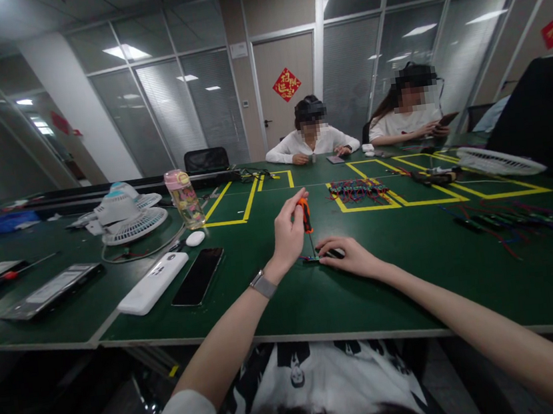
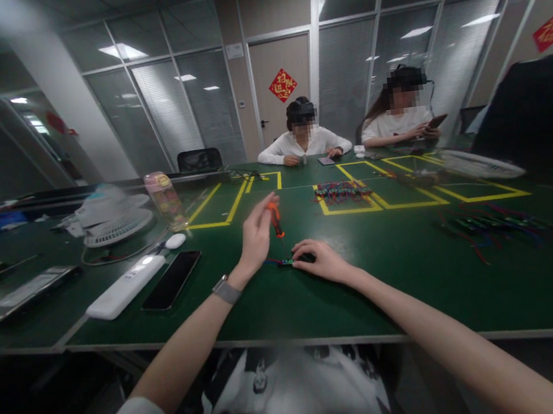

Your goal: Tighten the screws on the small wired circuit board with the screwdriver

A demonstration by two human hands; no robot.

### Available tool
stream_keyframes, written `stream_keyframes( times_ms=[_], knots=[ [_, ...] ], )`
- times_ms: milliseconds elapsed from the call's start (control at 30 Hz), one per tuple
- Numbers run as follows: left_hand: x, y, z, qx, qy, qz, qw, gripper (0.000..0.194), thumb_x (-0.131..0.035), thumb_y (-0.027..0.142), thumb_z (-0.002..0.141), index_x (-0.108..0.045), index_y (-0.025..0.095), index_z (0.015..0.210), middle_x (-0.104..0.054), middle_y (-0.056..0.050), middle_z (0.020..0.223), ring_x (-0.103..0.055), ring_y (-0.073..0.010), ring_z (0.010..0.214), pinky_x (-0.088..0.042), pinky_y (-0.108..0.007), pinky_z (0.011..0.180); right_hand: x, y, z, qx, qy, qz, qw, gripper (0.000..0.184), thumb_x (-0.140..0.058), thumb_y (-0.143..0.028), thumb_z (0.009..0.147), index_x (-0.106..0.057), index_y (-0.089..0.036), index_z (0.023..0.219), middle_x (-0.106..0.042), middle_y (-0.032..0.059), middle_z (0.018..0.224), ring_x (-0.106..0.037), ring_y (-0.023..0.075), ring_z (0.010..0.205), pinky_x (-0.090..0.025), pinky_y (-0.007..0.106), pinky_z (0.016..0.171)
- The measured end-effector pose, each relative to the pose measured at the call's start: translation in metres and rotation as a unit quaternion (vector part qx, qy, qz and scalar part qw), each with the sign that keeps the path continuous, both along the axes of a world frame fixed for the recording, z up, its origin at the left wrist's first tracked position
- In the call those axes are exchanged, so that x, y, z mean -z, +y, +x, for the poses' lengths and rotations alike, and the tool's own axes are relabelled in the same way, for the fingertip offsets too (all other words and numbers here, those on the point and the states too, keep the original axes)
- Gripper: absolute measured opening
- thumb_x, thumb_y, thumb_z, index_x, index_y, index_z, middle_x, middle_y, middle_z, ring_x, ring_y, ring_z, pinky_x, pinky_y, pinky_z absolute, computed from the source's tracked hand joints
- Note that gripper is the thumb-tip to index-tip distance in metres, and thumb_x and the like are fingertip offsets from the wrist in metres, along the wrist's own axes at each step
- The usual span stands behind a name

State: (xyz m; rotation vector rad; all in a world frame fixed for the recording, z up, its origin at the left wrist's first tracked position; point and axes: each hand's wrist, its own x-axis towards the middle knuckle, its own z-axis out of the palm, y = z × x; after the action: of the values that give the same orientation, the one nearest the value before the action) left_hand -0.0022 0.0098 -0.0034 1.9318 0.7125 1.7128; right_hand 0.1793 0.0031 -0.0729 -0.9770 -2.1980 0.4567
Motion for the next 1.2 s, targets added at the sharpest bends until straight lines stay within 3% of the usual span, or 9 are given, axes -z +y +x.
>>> stream_keyframes(
  times_ms=[100, 233, 300, 500, 667, 833, 1033, 1100, 1200],
  knots=[
    [-0.0007, -0.0016, 0.0010, -0.007, -0.009, 0.007, 1.000, 0.028, -0.050, 0.022, 0.093, -0.060, 0.020, 0.120, -0.064, -0.007, 0.111, -0.062, -0.0158, 0.101, -0.049, -0.027, 0.087, 0.0008, 0.0007, 0.0006, -0.003, 0.002, 0.002, 1.000, 0.012, -0.066, -0.030, 0.083, -0.074, -0.021, 0.086, -0.070, 0.0086, 0.105, -0.066, 0.0234, 0.098, -0.049, 0.039, 0.092],
    [-0.0025, -0.0045, 0.0008, -0.089, 0.016, 0.032, 0.995, 0.023, -0.066, 0.027, 0.084, -0.068, 0.021, 0.107, -0.057, -0.003, 0.093, -0.057, -0.0128, 0.083, -0.049, -0.025, 0.079, 0.0021, 0.0015, 0.0011, -0.009, 0.009, -0.003, 1.000, 0.012, -0.067, -0.030, 0.082, -0.073, -0.021, 0.088, -0.069, 0.0088, 0.105, -0.065, 0.0237, 0.099, -0.049, 0.039, 0.092],
    [-0.0026, -0.0045, 0.0001, -0.105, 0.029, 0.033, 0.993, 0.025, -0.064, 0.029, 0.085, -0.068, 0.022, 0.110, -0.054, -0.003, 0.095, -0.056, -0.0126, 0.085, -0.048, -0.025, 0.083, 0.0024, 0.0016, 0.0012, -0.011, 0.012, -0.005, 1.000, 0.012, -0.067, -0.030, 0.082, -0.072, -0.021, 0.088, -0.069, 0.0087, 0.106, -0.065, 0.0237, 0.099, -0.049, 0.040, 0.092],
    [-0.0012, -0.0028, -0.0013, -0.071, 0.046, 0.055, 0.995, 0.035, -0.038, 0.021, 0.097, -0.057, 0.022, 0.126, -0.057, -0.007, 0.121, -0.054, -0.0157, 0.114, -0.043, -0.030, 0.099, 0.0024, 0.0006, 0.0006, 0.000, 0.025, -0.013, 1.000, 0.012, -0.066, -0.031, 0.082, -0.067, -0.020, 0.087, -0.070, 0.0079, 0.103, -0.065, 0.0235, 0.098, -0.048, 0.040, 0.092],
    [-0.0029, -0.0073, 0.0001, -0.094, 0.042, 0.108, 0.989, 0.027, -0.049, 0.019, 0.094, -0.062, 0.020, 0.117, -0.064, -0.006, 0.110, -0.060, -0.0154, 0.101, -0.047, -0.028, 0.091, 0.0020, -0.0003, -0.0002, 0.007, 0.035, -0.021, 0.999, 0.013, -0.066, -0.032, 0.081, -0.062, -0.020, 0.083, -0.070, 0.0075, 0.100, -0.066, 0.0231, 0.096, -0.048, 0.038, 0.090],
    [-0.0052, -0.0092, -0.0003, -0.135, 0.052, 0.092, 0.985, 0.021, -0.065, 0.027, 0.085, -0.068, 0.021, 0.105, -0.056, -0.002, 0.091, -0.056, -0.0139, 0.086, -0.047, -0.026, 0.084, 0.0010, -0.0008, -0.0004, 0.003, 0.029, -0.019, 0.999, 0.011, -0.065, -0.030, 0.082, -0.060, -0.020, 0.081, -0.069, 0.0075, 0.100, -0.065, 0.0232, 0.097, -0.048, 0.038, 0.090],
    [-0.0018, -0.0051, -0.0006, -0.040, 0.043, 0.037, 0.998, 0.034, -0.038, 0.022, 0.098, -0.058, 0.022, 0.125, -0.059, -0.007, 0.120, -0.056, -0.0152, 0.112, -0.042, -0.029, 0.099, 0.0029, 0.0009, 0.0006, -0.007, 0.028, -0.011, 1.000, 0.009, -0.067, -0.026, 0.079, -0.061, -0.020, 0.081, -0.068, 0.0076, 0.101, -0.064, 0.0230, 0.097, -0.047, 0.038, 0.090],
    [0.0000, -0.0039, 0.0004, -0.016, 0.028, 0.026, 0.999, 0.035, -0.038, 0.021, 0.098, -0.055, 0.022, 0.128, -0.061, -0.007, 0.122, -0.057, -0.0153, 0.113, -0.042, -0.030, 0.100, 0.0034, 0.0014, 0.0007, -0.007, 0.027, -0.010, 1.000, 0.008, -0.067, -0.025, 0.078, -0.061, -0.020, 0.081, -0.068, 0.0074, 0.101, -0.064, 0.0231, 0.097, -0.047, 0.039, 0.090],
    [0.0006, -0.0047, 0.0015, -0.021, 0.014, 0.026, 0.999, 0.031, -0.046, 0.023, 0.095, -0.058, 0.022, 0.124, -0.064, -0.006, 0.110, -0.061, -0.0148, 0.098, -0.047, -0.028, 0.089, 0.0033, 0.0016, 0.0004, -0.008, 0.027, -0.009, 1.000, 0.007, -0.067, -0.025, 0.079, -0.062, -0.020, 0.080, -0.068, 0.0075, 0.100, -0.064, 0.0234, 0.097, -0.047, 0.039, 0.090]
  ],
)
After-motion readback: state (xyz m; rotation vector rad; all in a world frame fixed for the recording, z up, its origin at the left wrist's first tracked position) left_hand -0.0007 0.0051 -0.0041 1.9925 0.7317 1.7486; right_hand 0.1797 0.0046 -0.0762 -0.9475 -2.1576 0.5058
